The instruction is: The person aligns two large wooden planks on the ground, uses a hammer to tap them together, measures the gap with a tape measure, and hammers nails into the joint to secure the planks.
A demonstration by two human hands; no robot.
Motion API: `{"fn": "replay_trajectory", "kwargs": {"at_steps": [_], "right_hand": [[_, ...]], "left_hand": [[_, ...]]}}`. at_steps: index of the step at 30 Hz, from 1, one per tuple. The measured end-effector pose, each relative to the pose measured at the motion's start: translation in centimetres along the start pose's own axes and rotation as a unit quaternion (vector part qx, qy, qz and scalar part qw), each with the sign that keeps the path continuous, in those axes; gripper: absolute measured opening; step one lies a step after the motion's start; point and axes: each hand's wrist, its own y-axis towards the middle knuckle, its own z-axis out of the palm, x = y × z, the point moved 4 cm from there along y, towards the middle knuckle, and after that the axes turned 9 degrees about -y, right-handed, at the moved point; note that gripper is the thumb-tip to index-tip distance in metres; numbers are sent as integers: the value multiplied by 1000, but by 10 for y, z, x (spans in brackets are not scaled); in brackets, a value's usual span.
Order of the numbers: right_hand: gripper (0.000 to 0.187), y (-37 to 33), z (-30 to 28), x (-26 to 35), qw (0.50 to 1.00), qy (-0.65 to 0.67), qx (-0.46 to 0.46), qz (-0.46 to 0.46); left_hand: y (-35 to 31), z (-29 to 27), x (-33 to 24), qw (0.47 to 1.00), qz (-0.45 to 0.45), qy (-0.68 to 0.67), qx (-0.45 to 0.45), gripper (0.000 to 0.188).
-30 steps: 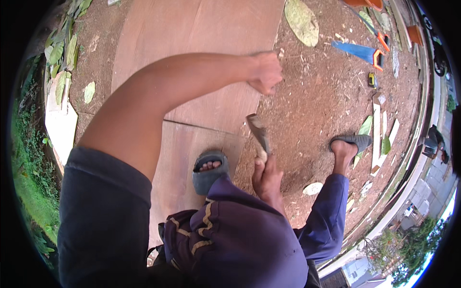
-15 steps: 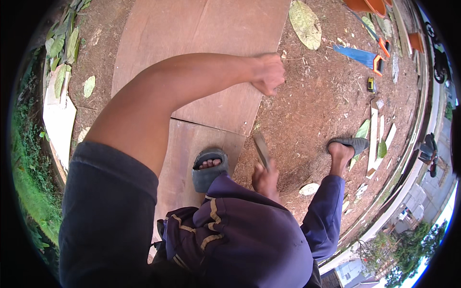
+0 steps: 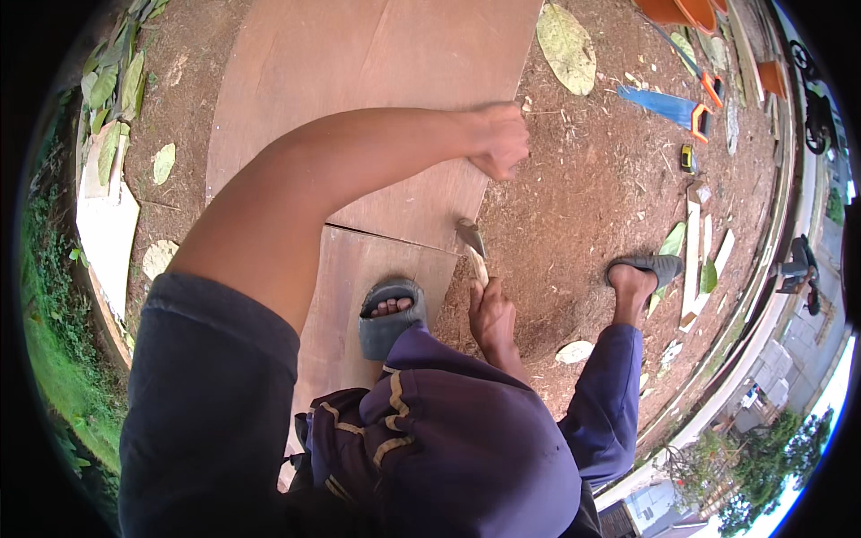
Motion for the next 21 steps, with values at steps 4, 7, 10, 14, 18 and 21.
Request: {"fn": "replay_trajectory", "kwargs": {"at_steps": [4,7,10,14,18,21], "right_hand": [[40,-9,-17,-30,988,-55,-81,-121],[42,23,-56,-50,986,-95,-82,-108],[41,74,-100,-86,982,-141,-92,-81],[43,136,-182,-119,976,-172,-133,-13],[41,199,-256,-110,957,-230,-163,-64],[34,241,-301,-85,924,-323,-143,-146]], "left_hand": [[-1,-1,-8,1000,-11,-9,4,43],[-12,-13,-11,999,-30,-20,17,38],[-20,-5,-2,993,-21,-60,-100,33],[-15,-10,-6,981,-20,-106,-163,37],[-21,-18,-4,968,-58,-86,-227,47],[-26,-16,4,965,-97,-93,-223,53]]}}
